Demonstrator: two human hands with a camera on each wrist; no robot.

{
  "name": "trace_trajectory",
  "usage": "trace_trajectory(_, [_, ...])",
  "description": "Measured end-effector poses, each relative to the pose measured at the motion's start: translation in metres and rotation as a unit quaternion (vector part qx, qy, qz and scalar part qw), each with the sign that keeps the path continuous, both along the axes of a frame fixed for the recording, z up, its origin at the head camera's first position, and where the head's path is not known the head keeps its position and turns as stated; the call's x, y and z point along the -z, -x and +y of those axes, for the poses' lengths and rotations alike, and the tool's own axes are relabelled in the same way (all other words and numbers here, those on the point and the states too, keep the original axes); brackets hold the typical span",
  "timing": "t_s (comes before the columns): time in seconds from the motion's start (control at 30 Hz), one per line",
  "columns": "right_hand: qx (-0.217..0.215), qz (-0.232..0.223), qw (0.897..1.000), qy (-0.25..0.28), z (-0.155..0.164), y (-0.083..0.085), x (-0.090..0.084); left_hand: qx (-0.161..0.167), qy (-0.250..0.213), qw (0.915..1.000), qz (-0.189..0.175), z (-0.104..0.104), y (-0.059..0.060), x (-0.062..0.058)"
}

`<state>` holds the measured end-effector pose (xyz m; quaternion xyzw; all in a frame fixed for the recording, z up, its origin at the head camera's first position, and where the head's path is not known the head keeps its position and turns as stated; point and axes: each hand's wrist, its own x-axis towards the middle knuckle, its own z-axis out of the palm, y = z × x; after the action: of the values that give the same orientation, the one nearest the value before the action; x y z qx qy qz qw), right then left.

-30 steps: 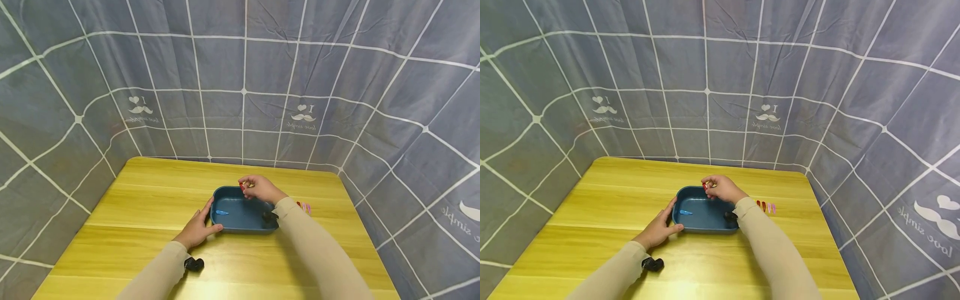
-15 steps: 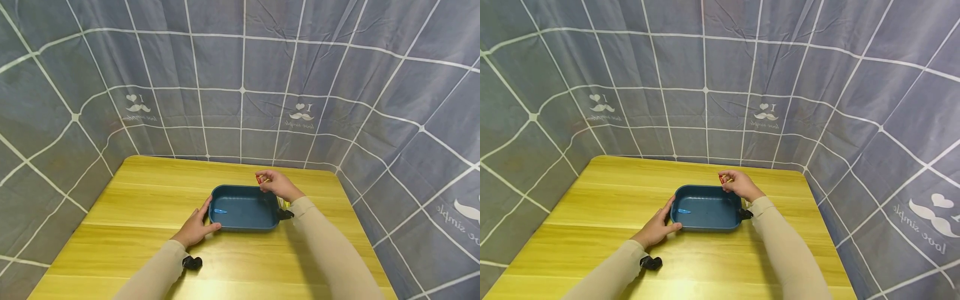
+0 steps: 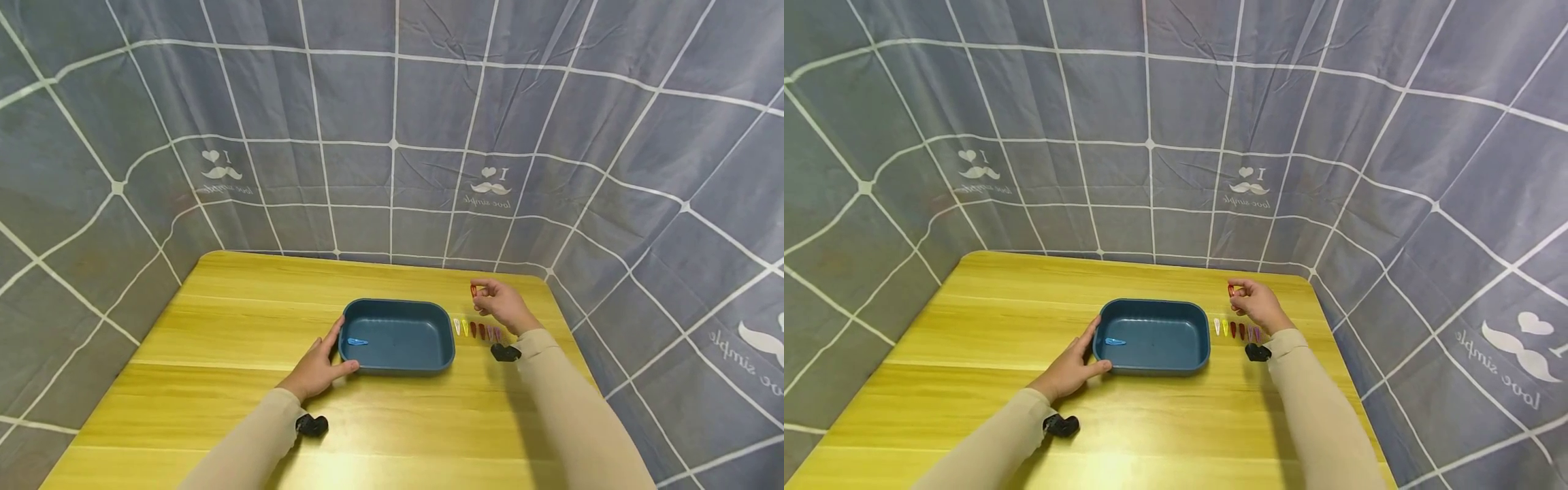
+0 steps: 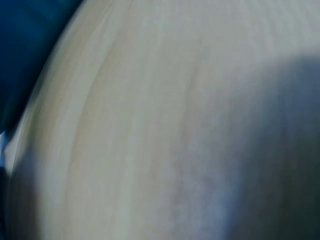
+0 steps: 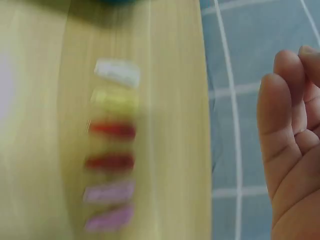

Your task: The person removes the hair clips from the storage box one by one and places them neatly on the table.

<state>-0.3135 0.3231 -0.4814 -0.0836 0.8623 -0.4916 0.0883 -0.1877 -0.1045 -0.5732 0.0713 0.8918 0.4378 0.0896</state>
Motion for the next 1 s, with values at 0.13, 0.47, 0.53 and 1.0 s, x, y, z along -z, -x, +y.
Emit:
trace_trajectory(0.13, [0.038, -0.001, 0.999, -0.023, 0.029, -0.004, 0.008, 0.000, 0.001, 1.0000, 0.002, 0.000, 0.002, 0.000])
trace_trajectory(0.47, [0.080, -0.023, 0.996, -0.032, 0.075, -0.014, 0.032, 0.005, -0.001, 1.0000, -0.005, 0.000, 0.002, 0.002])
trace_trajectory(0.53, [0.087, -0.031, 0.995, -0.033, 0.079, -0.016, 0.035, 0.006, 0.001, 1.0000, -0.006, 0.000, 0.003, 0.002])
trace_trajectory(1.0, [0.079, -0.067, 0.994, -0.040, 0.086, -0.022, 0.058, 0.009, 0.002, 1.0000, 0.001, -0.002, 0.005, 0.005])
